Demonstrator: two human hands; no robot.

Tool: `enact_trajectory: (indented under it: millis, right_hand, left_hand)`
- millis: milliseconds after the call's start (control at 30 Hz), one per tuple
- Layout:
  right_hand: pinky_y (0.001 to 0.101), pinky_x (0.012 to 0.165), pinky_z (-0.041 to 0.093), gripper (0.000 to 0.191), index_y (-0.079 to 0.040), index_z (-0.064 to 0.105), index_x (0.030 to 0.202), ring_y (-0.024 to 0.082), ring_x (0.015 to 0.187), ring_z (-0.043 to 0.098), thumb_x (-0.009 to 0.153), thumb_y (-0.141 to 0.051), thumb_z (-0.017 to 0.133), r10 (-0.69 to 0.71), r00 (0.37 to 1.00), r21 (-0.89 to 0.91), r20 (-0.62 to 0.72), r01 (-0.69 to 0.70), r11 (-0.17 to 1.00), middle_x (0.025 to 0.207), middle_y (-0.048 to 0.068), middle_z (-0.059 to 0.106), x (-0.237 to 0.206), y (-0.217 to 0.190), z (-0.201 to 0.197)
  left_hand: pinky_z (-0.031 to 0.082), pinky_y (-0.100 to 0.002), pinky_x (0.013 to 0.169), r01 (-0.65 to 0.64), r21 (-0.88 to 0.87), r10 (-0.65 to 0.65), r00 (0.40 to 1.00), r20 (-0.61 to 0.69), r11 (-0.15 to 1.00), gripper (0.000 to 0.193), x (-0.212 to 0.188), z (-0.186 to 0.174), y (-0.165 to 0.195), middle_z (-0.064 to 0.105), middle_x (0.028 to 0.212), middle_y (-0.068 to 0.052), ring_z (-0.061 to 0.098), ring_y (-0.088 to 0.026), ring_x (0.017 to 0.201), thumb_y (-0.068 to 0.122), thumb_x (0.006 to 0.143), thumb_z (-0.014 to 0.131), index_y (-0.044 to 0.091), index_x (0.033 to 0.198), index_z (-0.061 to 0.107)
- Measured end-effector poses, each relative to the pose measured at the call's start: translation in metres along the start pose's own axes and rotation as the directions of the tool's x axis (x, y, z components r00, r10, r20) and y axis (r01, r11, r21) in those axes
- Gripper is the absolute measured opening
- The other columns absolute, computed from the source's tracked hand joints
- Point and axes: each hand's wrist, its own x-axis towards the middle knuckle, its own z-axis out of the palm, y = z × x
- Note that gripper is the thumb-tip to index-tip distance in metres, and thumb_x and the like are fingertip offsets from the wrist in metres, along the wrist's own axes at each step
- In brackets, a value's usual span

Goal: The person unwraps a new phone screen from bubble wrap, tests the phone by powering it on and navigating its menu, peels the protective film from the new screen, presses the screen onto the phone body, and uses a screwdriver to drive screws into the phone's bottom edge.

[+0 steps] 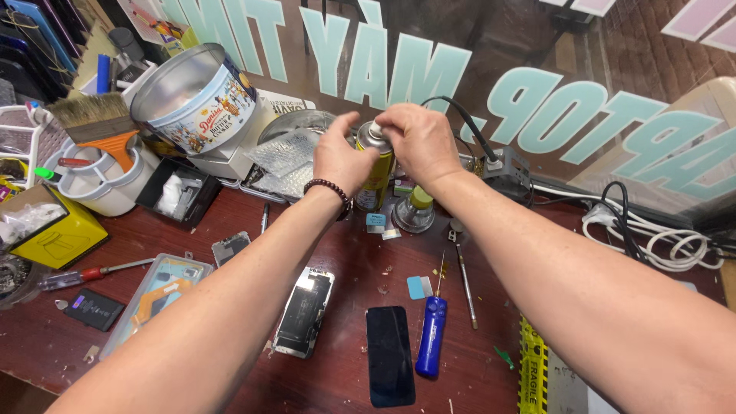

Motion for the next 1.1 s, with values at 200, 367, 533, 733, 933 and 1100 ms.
enact_trajectory:
  millis: [200, 367, 533, 733, 933, 1100]
  right_hand:
    - [0.0307, 0.073, 0.058, 0.008, -0.004, 0.077, 0.096, 0.019, 0.08, 0.073, 0.089, -0.007, 0.075, 0.306, 0.935, 0.128, -0.18, -0.287, 0.949, 0.098, 0.01, 0.075, -0.047, -0.014, -0.058]
    - [0.0236, 0.068, 0.053, 0.016, -0.005, 0.076, 0.106, 0.008, 0.075, 0.066, 0.091, -0.011, 0.074, 0.565, 0.807, 0.153, -0.173, -0.544, 0.825, 0.091, 0.003, 0.075, -0.151, -0.028, -0.161]
    - [0.023, 0.063, 0.051, 0.021, -0.008, 0.078, 0.109, 0.005, 0.069, 0.064, 0.09, -0.015, 0.076, 0.78, 0.585, 0.089, -0.22, -0.785, 0.614, 0.08, 0.002, 0.075, -0.251, -0.028, -0.267]
    - [0.0314, 0.067, 0.053, 0.019, -0.011, 0.081, 0.103, 0.018, 0.071, 0.07, 0.088, -0.022, 0.078, 0.789, 0.531, -0.186, -0.31, -0.848, 0.497, 0.082, 0.007, 0.075, -0.338, 0.002, -0.346]
    - [0.0438, 0.079, 0.053, 0.012, -0.014, 0.082, 0.093, 0.032, 0.09, 0.065, 0.086, -0.022, 0.078, 0.608, 0.739, -0.426, -0.291, -0.669, 0.609, 0.092, 0.007, 0.073, -0.34, 0.039, -0.32]
    - [0.0408, 0.082, 0.054, 0.01, -0.013, 0.081, 0.093, 0.028, 0.091, 0.064, 0.085, -0.017, 0.076, 0.479, 0.861, -0.34, -0.17, -0.508, 0.792, 0.093, 0.004, 0.072, -0.327, 0.018, -0.275]
  left_hand:
    - [0.059, -0.028, 0.076, 0.05, -0.36, -0.036, 0.998, 0.043, 0.932, 0.031, -0.062, 0.006, 0.033, 0.078, 0.101, -0.01, 0.072, -0.013, 0.086, 0.009, 0.086, 0.072, 0.001, 0.115, 0.07]
    - [0.054, -0.024, 0.059, 0.372, -0.422, -0.171, 0.88, 0.442, 0.827, 0.027, -0.127, 0.044, 0.086, 0.074, 0.089, -0.004, 0.068, -0.009, 0.074, 0.005, 0.087, 0.069, 0.002, 0.114, 0.069]
    - [0.056, -0.025, 0.057, 0.441, -0.362, -0.087, 0.724, 0.684, 0.821, 0.037, -0.197, 0.106, 0.131, 0.071, 0.085, -0.002, 0.067, -0.011, 0.071, 0.006, 0.087, 0.068, 0.004, 0.124, 0.064]
    - [0.062, -0.031, 0.062, 0.483, -0.275, -0.113, 0.63, 0.768, 0.831, 0.049, -0.246, 0.193, 0.164, 0.072, 0.109, -0.007, 0.071, -0.014, 0.078, 0.007, 0.089, 0.065, 0.004, 0.138, 0.059]
    - [0.065, -0.039, 0.063, 0.62, -0.058, -0.309, 0.468, 0.828, 0.782, 0.073, -0.26, 0.239, 0.166, 0.07, 0.109, -0.014, 0.073, -0.025, 0.078, -0.003, 0.086, 0.062, 0.014, 0.153, 0.038]
    - [0.062, -0.04, 0.061, 0.701, -0.108, -0.323, 0.454, 0.831, 0.705, 0.069, -0.262, 0.245, 0.154, 0.07, 0.101, -0.018, 0.072, -0.026, 0.073, -0.004, 0.088, 0.062, 0.012, 0.151, 0.041]
